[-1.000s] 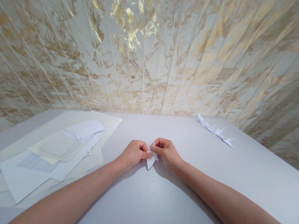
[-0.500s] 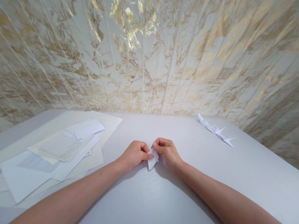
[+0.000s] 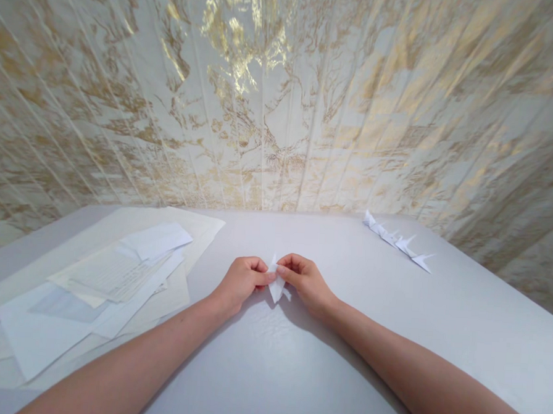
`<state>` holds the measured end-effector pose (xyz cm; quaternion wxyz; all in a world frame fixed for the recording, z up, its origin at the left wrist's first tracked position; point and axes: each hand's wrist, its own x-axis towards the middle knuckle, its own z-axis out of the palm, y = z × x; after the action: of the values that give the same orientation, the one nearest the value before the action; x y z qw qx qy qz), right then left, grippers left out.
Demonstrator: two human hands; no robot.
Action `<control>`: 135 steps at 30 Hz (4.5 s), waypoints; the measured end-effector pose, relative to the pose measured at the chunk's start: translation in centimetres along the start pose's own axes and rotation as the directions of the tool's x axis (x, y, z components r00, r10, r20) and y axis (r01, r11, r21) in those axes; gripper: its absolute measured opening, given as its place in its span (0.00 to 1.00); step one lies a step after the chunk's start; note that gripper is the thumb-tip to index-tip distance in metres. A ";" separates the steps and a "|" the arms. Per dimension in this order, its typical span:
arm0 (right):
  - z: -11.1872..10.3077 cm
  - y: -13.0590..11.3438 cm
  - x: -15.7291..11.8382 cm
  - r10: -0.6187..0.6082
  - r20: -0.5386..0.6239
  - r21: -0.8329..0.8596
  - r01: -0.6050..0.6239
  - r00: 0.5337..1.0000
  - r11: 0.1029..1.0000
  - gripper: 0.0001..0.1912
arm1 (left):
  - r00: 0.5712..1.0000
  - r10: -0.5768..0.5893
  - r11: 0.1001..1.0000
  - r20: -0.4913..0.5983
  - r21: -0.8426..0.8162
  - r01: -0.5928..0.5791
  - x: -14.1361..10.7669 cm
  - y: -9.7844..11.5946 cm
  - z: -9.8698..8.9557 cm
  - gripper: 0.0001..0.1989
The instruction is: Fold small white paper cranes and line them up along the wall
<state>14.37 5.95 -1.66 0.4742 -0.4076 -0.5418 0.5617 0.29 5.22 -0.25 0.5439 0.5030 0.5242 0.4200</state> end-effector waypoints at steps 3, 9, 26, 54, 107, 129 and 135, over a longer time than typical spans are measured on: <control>0.1 0.3 0.1 0.005 -0.022 0.019 -0.004 1.000 1.000 0.11 | 1.000 0.015 1.000 0.011 -0.016 -0.015 0.1 -0.1 -0.1 0.11; 0.2 0.3 0.1 0.036 -0.057 0.057 -0.033 0.998 0.998 0.08 | 0.999 0.040 0.997 -0.005 -0.072 -0.040 0.2 -0.2 -0.2 0.10; -0.7 -0.3 0.3 -0.010 0.021 0.207 0.006 1.000 0.978 0.09 | 0.943 0.331 0.938 0.040 0.093 -0.333 0.9 -0.3 -1.6 0.08; -1.7 1.3 0.6 -0.321 0.361 -0.768 0.474 0.875 0.430 0.12 | 0.932 0.316 0.606 0.180 0.718 -0.343 1.7 -1.3 -1.5 0.08; -0.7 0.6 1.7 -0.112 0.134 -0.924 0.165 0.985 0.344 0.08 | 0.974 0.126 0.429 0.186 0.875 -0.223 3.9 -0.3 -1.9 0.08; -0.8 0.9 1.4 -0.141 0.101 -0.951 0.137 0.985 0.276 0.10 | 0.951 0.235 0.311 0.199 0.912 -0.268 2.7 -1.1 -1.2 0.06; -0.8 0.8 1.3 -0.129 0.100 -0.955 0.132 0.987 0.265 0.10 | 0.955 0.240 0.362 0.177 0.896 -0.257 2.9 -1.2 -1.4 0.06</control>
<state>14.83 7.39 -2.41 0.1779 -0.5639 -0.8022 0.0827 -0.95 8.10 -1.84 0.1157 0.7934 0.5812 0.1390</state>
